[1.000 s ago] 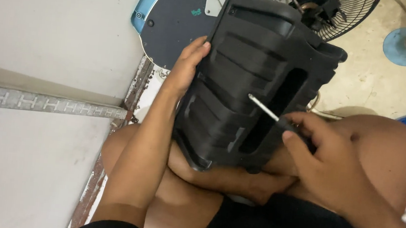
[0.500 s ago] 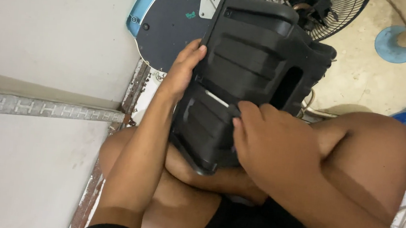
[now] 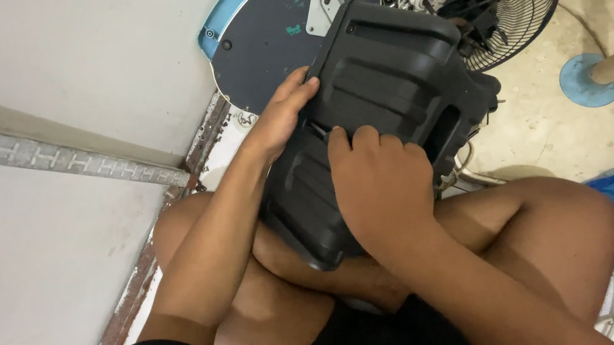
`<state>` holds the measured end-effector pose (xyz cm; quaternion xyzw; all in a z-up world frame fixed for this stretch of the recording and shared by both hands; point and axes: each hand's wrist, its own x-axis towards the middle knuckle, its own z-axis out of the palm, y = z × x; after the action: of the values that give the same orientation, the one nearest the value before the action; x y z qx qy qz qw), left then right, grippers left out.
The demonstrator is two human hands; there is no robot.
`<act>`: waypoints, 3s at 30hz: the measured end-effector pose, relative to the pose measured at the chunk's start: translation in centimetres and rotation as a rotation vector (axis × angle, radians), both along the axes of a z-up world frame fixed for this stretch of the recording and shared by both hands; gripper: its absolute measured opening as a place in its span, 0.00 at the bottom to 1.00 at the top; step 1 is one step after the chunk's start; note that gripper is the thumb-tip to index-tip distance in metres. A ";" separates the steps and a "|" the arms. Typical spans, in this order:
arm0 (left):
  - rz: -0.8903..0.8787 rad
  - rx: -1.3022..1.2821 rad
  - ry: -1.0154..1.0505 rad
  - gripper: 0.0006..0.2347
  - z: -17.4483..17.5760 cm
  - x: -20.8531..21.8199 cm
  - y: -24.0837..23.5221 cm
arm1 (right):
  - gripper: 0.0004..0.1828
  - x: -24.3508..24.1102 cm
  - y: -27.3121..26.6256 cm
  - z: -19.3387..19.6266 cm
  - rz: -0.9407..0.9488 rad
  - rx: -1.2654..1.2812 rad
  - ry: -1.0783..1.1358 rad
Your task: The person sits on the floor holding a black plastic housing on their lap and uses a screwdriver to unscrew and remove screws from its sides, repositioning the housing repeatedly to reach different screws and working the screws loose by hand.
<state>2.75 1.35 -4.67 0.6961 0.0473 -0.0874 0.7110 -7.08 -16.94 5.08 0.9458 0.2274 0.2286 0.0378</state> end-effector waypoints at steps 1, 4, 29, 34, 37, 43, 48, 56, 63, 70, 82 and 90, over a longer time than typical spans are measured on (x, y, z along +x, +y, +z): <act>0.001 -0.001 0.000 0.30 0.2 -0.2 0.0 | 0.17 0.0 0.1 -0.1 0.001 -0.001 0.000; -0.008 0.029 -0.004 0.28 0.9 -0.4 -0.1 | 0.18 0.2 0.2 -0.4 0.016 0.007 0.002; -0.034 0.092 0.016 0.28 4.8 -2.6 -1.6 | 0.09 3.6 0.0 1.1 0.202 -0.275 0.251; -0.049 0.111 0.020 0.30 5.3 -2.7 -1.4 | 0.16 5.5 -0.1 3.8 0.220 -0.048 0.544; -0.068 0.172 0.026 0.29 5.1 -2.3 -1.2 | 0.16 5.4 0.3 4.4 0.137 0.050 0.710; -0.013 0.112 0.050 0.29 5.0 -2.0 -1.4 | 0.12 3.9 0.8 2.8 0.167 -0.117 0.509; 0.033 0.033 0.116 0.34 4.9 -2.0 -0.9 | 0.09 3.2 0.8 1.4 0.197 -0.107 0.402; 0.039 0.046 0.140 0.35 5.6 -2.0 -0.9 | 0.11 3.2 0.3 -0.7 0.234 -0.095 0.047; 0.021 0.086 0.099 0.33 4.5 -1.8 -0.8 | 0.08 3.5 0.4 -0.1 0.194 -0.167 0.119; 0.020 0.072 0.021 0.27 3.6 -1.8 -0.7 | 0.11 3.5 1.0 1.3 0.177 -0.046 0.342; 0.004 0.121 0.104 0.34 4.5 -1.8 -0.7 | 0.13 3.9 0.5 2.5 0.187 0.024 0.535; -0.011 0.184 0.071 0.31 4.5 -2.0 -0.7 | 0.12 3.6 1.1 1.0 0.225 -0.007 0.352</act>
<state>0.74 0.69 -0.15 0.7553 0.0764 -0.1114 0.6413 -3.52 -15.82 6.12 0.9397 0.3355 0.0617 -0.0251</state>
